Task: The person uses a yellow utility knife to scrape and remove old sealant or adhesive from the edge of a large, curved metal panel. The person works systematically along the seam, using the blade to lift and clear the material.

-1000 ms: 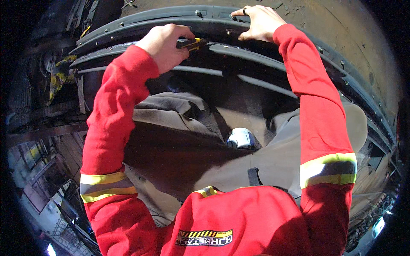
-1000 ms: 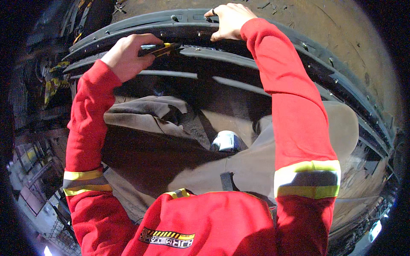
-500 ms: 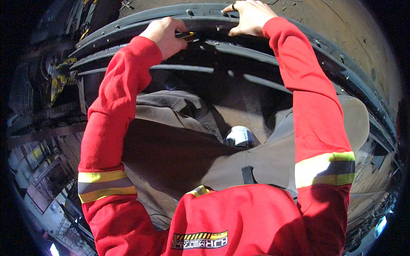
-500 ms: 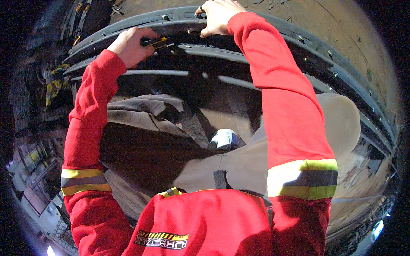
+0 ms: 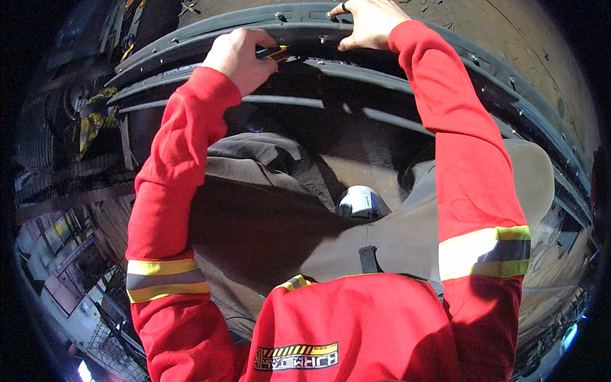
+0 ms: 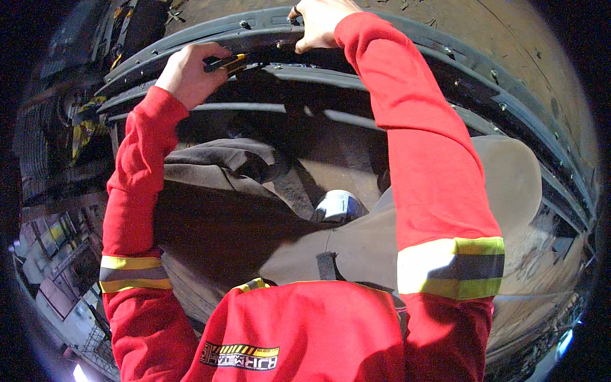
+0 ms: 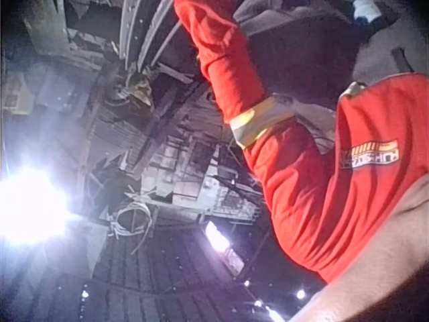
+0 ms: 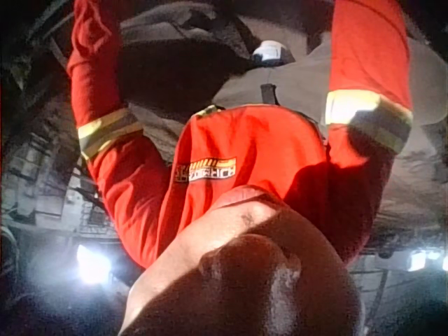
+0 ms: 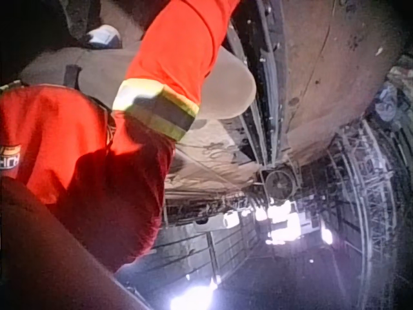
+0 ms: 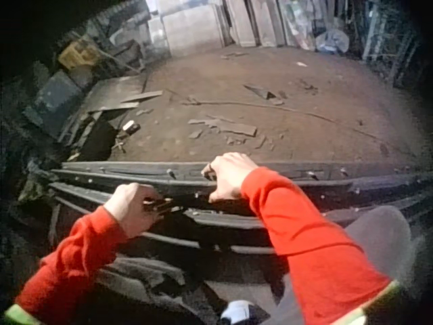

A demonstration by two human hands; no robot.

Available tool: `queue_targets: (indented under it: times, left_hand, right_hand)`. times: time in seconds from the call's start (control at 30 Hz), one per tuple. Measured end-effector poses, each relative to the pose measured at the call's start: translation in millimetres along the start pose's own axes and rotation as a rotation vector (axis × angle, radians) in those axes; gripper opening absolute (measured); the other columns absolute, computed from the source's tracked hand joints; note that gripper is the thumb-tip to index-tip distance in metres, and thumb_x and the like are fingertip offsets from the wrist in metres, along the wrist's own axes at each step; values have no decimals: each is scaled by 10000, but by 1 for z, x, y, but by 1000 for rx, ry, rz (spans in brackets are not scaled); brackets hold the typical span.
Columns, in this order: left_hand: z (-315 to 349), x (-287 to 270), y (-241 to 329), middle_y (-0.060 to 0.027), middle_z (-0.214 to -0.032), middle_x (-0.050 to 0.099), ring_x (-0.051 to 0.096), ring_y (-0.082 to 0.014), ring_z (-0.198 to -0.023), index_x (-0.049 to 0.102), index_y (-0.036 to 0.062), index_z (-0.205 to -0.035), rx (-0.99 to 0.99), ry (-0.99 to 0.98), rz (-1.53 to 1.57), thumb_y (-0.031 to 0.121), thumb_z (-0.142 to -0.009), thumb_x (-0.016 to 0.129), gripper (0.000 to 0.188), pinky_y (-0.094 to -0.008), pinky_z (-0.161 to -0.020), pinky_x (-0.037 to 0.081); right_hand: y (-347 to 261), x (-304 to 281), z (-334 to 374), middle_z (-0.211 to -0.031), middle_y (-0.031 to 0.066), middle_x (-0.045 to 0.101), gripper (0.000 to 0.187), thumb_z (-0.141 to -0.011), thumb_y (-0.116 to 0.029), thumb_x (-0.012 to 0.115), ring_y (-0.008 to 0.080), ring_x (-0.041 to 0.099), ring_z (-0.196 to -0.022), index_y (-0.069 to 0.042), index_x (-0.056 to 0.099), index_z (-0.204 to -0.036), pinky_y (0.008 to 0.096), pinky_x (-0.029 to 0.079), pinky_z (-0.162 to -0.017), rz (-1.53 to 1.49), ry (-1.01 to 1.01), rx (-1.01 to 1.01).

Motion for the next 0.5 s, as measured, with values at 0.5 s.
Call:
queue_targets:
  times: [0.5]
  left_hand:
    - [58, -41, -48, -66, -750, 620, 554, -111, -579, 605, 102, -1172, -196, 41, 254, 87, -835, 650, 341, -269, -511, 442]
  right_hand:
    - [-27, 31, 29, -1161, 190, 574, 570, -657, -269, 803, 351, 498, -1164, -35, 641, -1151, 423, 405, -999, 238, 516, -83]
Point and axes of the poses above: each hand's wrist, its own z-axis away from the middle knuckle, its own x-axis out of the palm, y = z × x, the point moved 1 cm from there along -z, towards the middle knuckle
